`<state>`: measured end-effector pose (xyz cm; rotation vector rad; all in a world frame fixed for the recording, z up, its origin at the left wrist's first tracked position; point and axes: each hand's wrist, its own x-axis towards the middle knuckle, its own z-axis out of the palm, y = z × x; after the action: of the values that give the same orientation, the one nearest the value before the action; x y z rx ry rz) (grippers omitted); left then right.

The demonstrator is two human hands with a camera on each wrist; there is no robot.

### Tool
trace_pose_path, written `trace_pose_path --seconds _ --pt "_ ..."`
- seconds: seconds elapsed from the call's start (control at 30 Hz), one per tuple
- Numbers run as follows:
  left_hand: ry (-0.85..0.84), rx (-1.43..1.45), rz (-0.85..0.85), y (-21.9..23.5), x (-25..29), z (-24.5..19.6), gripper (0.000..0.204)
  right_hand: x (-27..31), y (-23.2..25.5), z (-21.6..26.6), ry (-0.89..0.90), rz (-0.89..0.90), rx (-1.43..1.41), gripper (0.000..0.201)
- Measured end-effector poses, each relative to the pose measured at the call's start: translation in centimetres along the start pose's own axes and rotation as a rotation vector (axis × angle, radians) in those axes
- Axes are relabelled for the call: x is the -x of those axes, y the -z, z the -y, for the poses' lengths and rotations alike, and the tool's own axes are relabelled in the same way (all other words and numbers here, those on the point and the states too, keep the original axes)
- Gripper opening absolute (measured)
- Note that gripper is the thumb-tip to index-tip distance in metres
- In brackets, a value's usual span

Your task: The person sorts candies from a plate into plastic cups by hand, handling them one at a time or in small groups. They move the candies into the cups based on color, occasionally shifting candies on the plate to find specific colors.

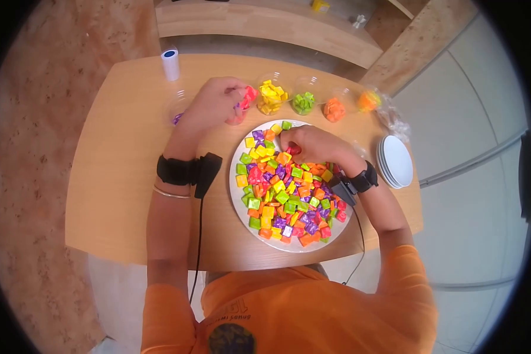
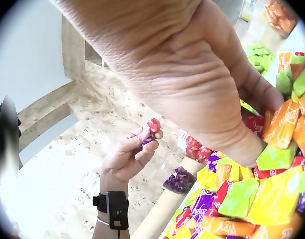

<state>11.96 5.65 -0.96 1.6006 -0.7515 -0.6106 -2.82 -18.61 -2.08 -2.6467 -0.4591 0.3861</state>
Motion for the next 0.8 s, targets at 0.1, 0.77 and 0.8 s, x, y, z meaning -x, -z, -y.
trace_pose_path --seconds 0.1,0.77,0.8 --pt "-0.003 0.041 -0.071 0.5 0.0 0.2 0.023 -0.1 0.3 -0.2 0.003 0.015 0.02 0.028" --pt "-0.315 -0.449 -0.578 2.7 0.8 0.1 0.033 -0.4 0.1 -0.4 0.042 0.046 -0.007 0.026" --pt "-0.314 -0.452 -0.575 3.5 1.4 -0.3 0.033 -0.4 0.1 -0.5 0.042 0.045 -0.011 0.026"
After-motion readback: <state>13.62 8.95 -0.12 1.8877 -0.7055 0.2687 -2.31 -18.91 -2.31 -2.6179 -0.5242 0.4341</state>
